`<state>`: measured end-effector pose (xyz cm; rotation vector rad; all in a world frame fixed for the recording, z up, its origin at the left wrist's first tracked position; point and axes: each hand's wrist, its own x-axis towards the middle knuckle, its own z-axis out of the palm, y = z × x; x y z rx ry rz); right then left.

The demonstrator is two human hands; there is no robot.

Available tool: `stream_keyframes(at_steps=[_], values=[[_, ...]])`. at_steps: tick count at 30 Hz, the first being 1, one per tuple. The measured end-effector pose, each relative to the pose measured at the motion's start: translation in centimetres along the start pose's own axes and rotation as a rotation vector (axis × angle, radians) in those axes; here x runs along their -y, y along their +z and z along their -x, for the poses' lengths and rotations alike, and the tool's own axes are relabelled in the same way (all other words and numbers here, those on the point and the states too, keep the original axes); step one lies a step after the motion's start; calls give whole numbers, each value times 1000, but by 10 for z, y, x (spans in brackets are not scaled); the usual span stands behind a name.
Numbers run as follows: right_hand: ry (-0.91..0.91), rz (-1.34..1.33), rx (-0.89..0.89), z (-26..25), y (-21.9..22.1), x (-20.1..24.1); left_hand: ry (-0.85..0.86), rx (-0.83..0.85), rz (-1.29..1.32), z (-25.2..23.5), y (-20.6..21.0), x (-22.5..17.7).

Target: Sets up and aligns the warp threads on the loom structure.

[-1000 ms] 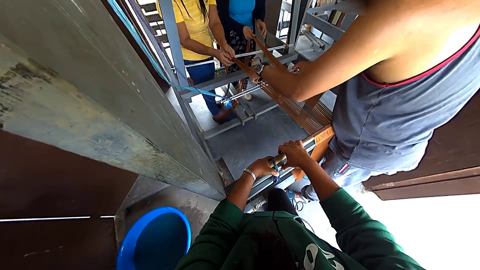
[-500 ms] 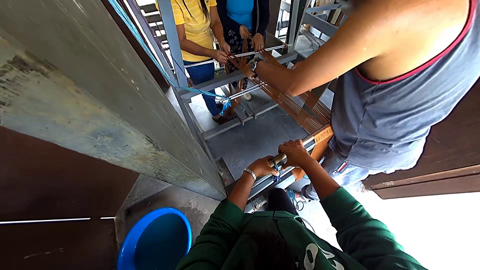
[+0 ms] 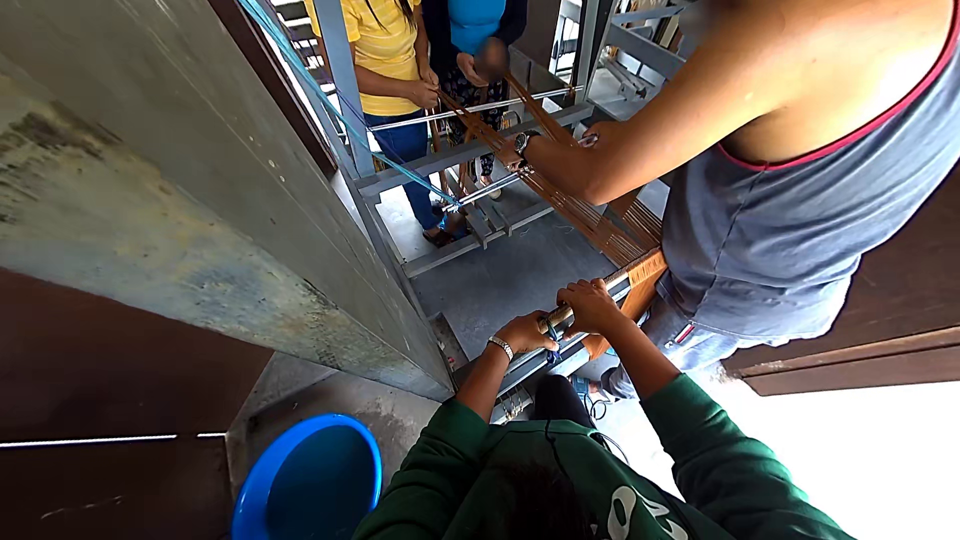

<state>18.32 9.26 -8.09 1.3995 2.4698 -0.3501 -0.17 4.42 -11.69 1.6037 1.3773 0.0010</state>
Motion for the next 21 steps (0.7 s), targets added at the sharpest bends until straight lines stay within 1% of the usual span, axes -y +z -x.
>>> stream_keyframes(at_steps=[21], values=[[0,5,4,-1,0,0,6,6,-5,0,-2,0]])
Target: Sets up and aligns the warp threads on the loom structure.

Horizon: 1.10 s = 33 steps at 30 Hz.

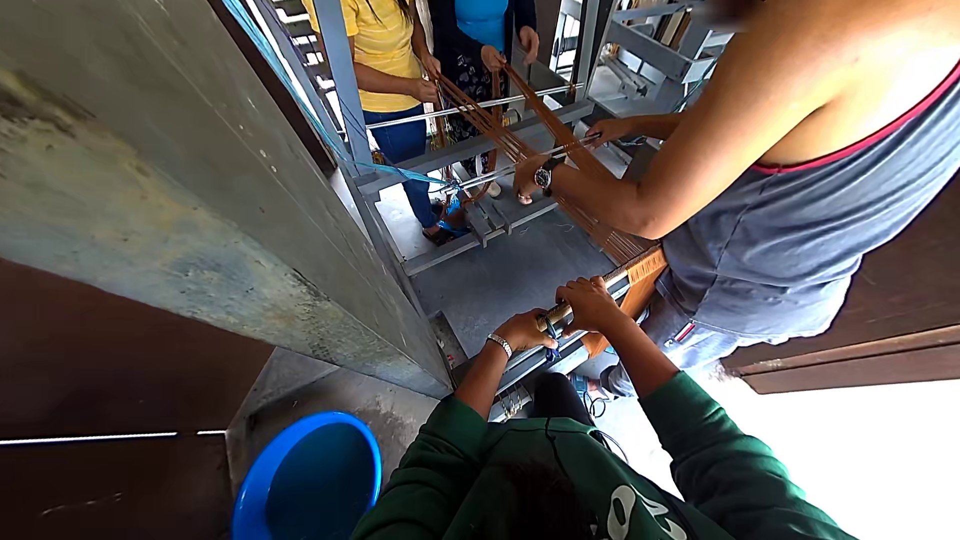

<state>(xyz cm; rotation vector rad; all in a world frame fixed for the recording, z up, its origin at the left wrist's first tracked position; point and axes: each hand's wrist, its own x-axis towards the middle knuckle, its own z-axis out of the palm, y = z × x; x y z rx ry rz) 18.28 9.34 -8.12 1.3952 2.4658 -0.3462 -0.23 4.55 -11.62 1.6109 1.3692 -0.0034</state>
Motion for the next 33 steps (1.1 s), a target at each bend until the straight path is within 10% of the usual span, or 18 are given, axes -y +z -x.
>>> stream_keyframes(at_steps=[33], values=[[-7,7,8,0,-1,0,-3,-2,-5,-1,1,1]])
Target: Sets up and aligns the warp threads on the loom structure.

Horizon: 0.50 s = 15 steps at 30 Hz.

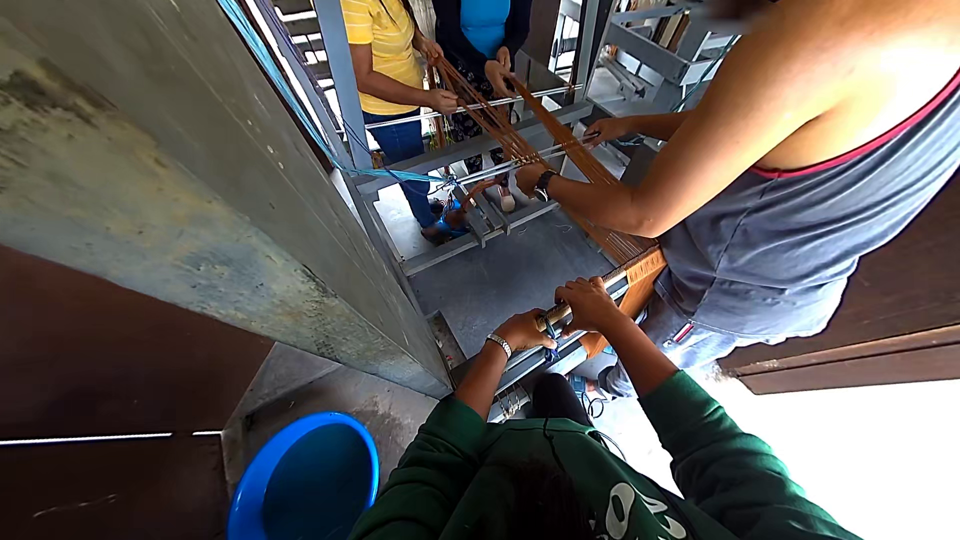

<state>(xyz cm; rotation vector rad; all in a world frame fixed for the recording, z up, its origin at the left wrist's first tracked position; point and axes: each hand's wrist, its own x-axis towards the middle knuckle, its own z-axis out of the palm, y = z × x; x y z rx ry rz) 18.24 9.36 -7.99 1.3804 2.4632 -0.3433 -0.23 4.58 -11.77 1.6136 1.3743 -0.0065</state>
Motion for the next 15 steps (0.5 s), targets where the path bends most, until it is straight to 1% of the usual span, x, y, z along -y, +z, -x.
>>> stream_keyframes(at_steps=[15], values=[[0,-3,-11,0,2,-1,3,3,-2,1,0,0]])
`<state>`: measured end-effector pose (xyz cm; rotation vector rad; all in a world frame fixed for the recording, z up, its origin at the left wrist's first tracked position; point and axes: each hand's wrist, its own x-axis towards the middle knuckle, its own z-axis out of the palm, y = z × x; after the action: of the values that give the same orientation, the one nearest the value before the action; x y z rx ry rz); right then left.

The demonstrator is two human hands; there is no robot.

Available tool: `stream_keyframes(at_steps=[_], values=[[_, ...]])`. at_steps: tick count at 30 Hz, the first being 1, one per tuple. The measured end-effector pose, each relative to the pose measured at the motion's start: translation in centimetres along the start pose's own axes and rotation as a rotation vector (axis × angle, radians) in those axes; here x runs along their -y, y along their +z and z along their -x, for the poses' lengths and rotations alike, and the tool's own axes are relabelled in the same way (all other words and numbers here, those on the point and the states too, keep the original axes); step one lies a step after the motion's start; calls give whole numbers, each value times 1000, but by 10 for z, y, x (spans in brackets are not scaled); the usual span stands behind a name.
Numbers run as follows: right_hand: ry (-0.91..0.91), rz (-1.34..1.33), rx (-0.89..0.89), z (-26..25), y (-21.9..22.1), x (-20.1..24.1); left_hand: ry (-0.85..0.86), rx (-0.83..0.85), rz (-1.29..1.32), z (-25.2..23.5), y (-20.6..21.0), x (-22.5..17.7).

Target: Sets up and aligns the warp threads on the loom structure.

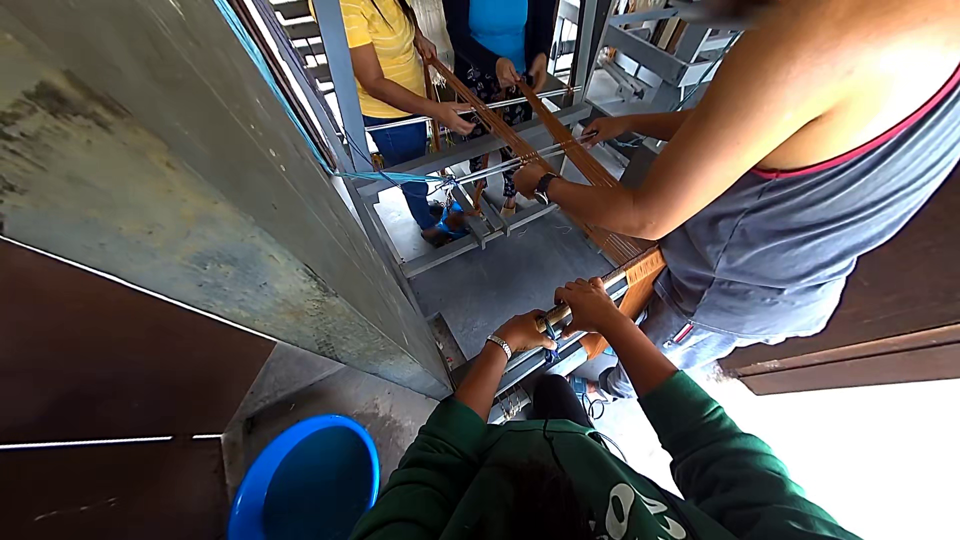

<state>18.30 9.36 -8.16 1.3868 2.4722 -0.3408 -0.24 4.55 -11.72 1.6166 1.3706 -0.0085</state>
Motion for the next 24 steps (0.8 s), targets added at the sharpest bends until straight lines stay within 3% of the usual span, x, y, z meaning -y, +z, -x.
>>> stream_keyframes(at_steps=[24], values=[[-6,-8,-4,1,0,0,-3,-4,1,1,0,-1]])
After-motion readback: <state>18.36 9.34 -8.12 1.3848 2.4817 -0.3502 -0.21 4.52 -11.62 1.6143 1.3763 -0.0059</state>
